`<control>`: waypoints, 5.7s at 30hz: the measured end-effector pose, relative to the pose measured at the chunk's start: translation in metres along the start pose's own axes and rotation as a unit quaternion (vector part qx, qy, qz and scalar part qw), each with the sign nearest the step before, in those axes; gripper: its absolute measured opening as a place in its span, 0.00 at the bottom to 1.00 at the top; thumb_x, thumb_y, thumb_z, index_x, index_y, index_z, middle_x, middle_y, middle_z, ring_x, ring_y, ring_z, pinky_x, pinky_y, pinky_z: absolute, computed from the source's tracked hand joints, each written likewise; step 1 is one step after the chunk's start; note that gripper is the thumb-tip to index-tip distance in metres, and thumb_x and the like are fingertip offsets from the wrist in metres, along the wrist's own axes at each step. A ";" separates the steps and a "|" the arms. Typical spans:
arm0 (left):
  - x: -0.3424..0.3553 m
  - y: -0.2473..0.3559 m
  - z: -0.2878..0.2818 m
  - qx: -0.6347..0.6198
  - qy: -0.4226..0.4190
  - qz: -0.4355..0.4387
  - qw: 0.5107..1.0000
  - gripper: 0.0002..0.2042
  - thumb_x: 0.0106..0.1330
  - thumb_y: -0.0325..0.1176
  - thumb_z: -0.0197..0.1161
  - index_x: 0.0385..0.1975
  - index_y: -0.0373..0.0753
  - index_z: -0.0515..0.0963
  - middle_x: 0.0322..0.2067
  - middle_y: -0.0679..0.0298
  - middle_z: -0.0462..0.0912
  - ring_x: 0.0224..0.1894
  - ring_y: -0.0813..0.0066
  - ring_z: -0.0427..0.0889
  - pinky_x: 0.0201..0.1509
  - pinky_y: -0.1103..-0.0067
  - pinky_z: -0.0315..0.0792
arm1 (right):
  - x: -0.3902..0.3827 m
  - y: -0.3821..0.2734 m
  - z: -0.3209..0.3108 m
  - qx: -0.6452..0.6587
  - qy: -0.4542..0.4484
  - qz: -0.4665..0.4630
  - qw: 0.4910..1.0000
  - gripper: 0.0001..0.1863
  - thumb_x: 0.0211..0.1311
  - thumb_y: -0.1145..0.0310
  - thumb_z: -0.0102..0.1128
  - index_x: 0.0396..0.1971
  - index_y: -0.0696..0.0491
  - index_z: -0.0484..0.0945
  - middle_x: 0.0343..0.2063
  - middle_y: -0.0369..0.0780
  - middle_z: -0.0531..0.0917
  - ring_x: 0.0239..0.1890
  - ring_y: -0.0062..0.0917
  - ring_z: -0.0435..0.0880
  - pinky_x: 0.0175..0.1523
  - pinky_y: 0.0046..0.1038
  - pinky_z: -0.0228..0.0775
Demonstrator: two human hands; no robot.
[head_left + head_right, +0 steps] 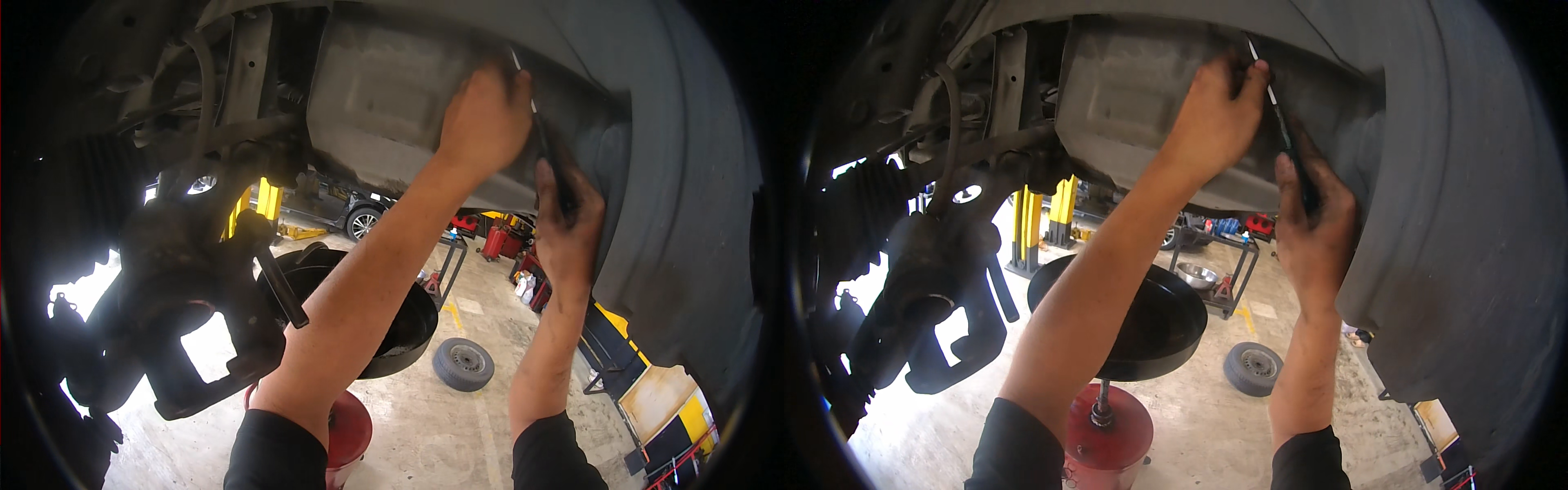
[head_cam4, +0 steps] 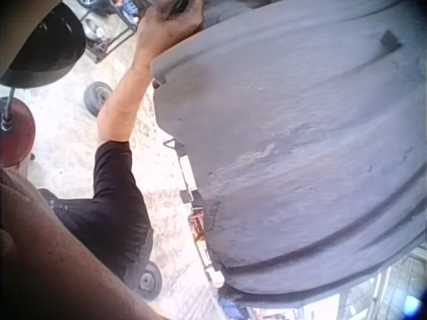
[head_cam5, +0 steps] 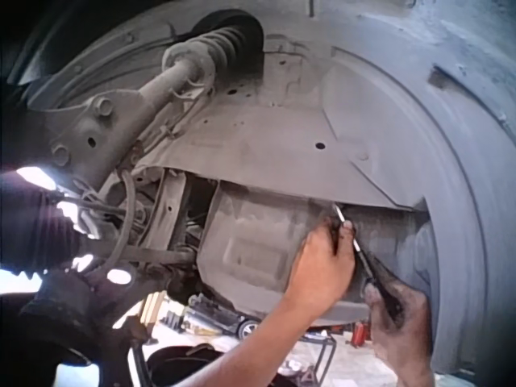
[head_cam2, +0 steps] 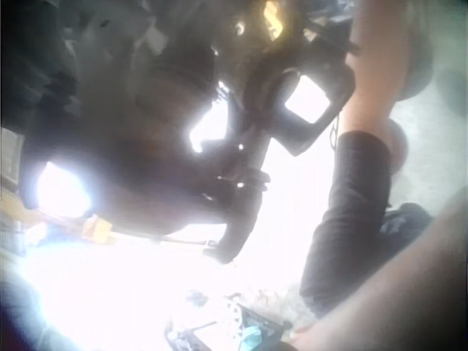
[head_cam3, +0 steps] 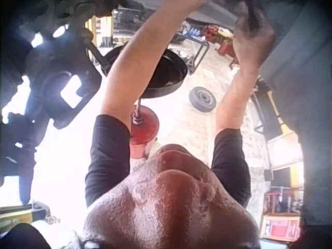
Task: The person uses a screwdriver to pry and secure a plastic panel on the underside of a vehicle that is raised on a lift, periodically returning to a tool drawer to retrieve or swap tools.
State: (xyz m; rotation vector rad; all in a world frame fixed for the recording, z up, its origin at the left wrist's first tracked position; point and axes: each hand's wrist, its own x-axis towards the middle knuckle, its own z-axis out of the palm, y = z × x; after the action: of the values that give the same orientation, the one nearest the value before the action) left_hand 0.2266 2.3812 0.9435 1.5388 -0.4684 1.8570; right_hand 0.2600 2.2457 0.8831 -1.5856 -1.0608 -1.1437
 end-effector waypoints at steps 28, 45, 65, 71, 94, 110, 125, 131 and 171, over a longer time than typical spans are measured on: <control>0.012 0.015 -0.001 0.028 -0.037 -0.049 0.998 0.18 0.71 0.42 0.46 0.39 0.31 0.74 0.36 0.38 0.80 0.44 0.37 0.77 0.50 0.54 0.70 | 0.023 0.022 0.021 0.061 0.087 -0.210 0.972 0.19 0.69 0.67 0.55 0.56 0.57 0.75 0.23 0.38 0.78 0.18 0.14 0.74 0.25 0.18 0.67; 0.009 0.002 -0.003 0.015 -0.004 -0.009 1.000 0.18 0.73 0.41 0.48 0.34 0.29 0.74 0.28 0.46 0.80 0.35 0.49 0.81 0.42 0.65 0.71 | 0.015 -0.010 0.009 0.239 -0.071 0.054 0.967 0.14 0.71 0.63 0.53 0.46 0.57 0.78 0.17 0.35 0.73 0.12 0.14 0.67 0.18 0.20 0.59; -0.023 0.004 -0.001 0.088 -0.005 -0.006 0.996 0.17 0.70 0.41 0.49 0.36 0.30 0.76 0.39 0.36 0.78 0.43 0.38 0.78 0.48 0.56 0.72 | -0.017 0.003 0.019 0.447 -0.161 0.155 0.866 0.22 0.72 0.49 0.45 0.54 0.50 0.68 0.16 0.32 0.67 0.07 0.16 0.62 0.12 0.20 0.53; -0.163 -0.020 -0.018 0.323 -0.018 0.093 0.942 0.08 0.48 0.31 0.57 0.24 0.34 0.79 0.29 0.49 0.80 0.33 0.52 0.82 0.32 0.62 0.75 | -0.138 0.034 0.028 0.562 -0.309 0.348 0.685 0.22 0.72 0.46 0.39 0.29 0.49 0.67 0.16 0.32 0.65 0.07 0.18 0.63 0.10 0.18 0.53; -0.705 0.592 -0.255 -0.100 0.875 0.007 0.473 0.12 0.75 0.47 0.44 0.32 0.49 0.66 0.17 0.71 0.61 0.14 0.81 0.57 0.19 0.81 0.56 | -0.575 -0.324 -0.185 0.398 -0.795 -0.457 -0.002 0.40 0.59 0.63 0.64 0.68 0.59 0.56 0.43 0.50 0.80 0.41 0.37 0.83 0.46 0.33 0.74; -0.763 0.815 -0.074 0.073 0.787 0.477 0.385 0.18 0.76 0.47 0.41 0.25 0.46 0.67 0.16 0.73 0.60 0.17 0.83 0.59 0.24 0.83 0.60 | -0.672 -0.435 -0.478 0.509 -0.412 -0.685 -0.320 0.36 0.64 0.57 0.58 0.67 0.53 0.55 0.50 0.51 0.76 0.32 0.49 0.82 0.38 0.44 0.75; -0.790 1.066 0.012 0.163 0.768 0.591 0.186 0.17 0.77 0.47 0.41 0.34 0.42 0.71 0.16 0.70 0.60 0.17 0.79 0.59 0.29 0.79 0.64 | -0.732 -0.551 -0.785 0.399 -0.303 -0.722 -0.477 0.34 0.65 0.47 0.54 0.66 0.48 0.59 0.50 0.51 0.77 0.44 0.49 0.80 0.48 0.44 0.73; -0.878 1.110 0.151 0.208 0.765 0.606 0.071 0.13 0.75 0.48 0.45 0.43 0.46 0.70 0.18 0.70 0.62 0.17 0.78 0.60 0.27 0.75 0.65 | -0.758 -0.540 -0.926 0.359 -0.312 -0.739 -0.478 0.27 0.66 0.52 0.55 0.61 0.47 0.68 0.42 0.46 0.80 0.40 0.43 0.81 0.44 0.40 0.73; -1.096 1.980 0.557 0.413 0.828 -0.333 0.179 0.18 0.72 0.44 0.50 0.50 0.37 0.74 0.26 0.60 0.76 0.23 0.74 0.74 0.27 0.76 0.69 | -0.907 -0.453 -1.679 0.559 -0.673 -0.483 -0.022 0.19 0.63 0.63 0.61 0.50 0.56 0.76 0.43 0.47 0.82 0.43 0.35 0.82 0.46 0.32 0.75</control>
State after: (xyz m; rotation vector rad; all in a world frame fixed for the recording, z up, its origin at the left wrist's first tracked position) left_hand -0.6534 0.3207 0.3017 -0.7975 2.0563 1.6155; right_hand -0.7160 0.6171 0.3900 -0.4500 2.4389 -1.3288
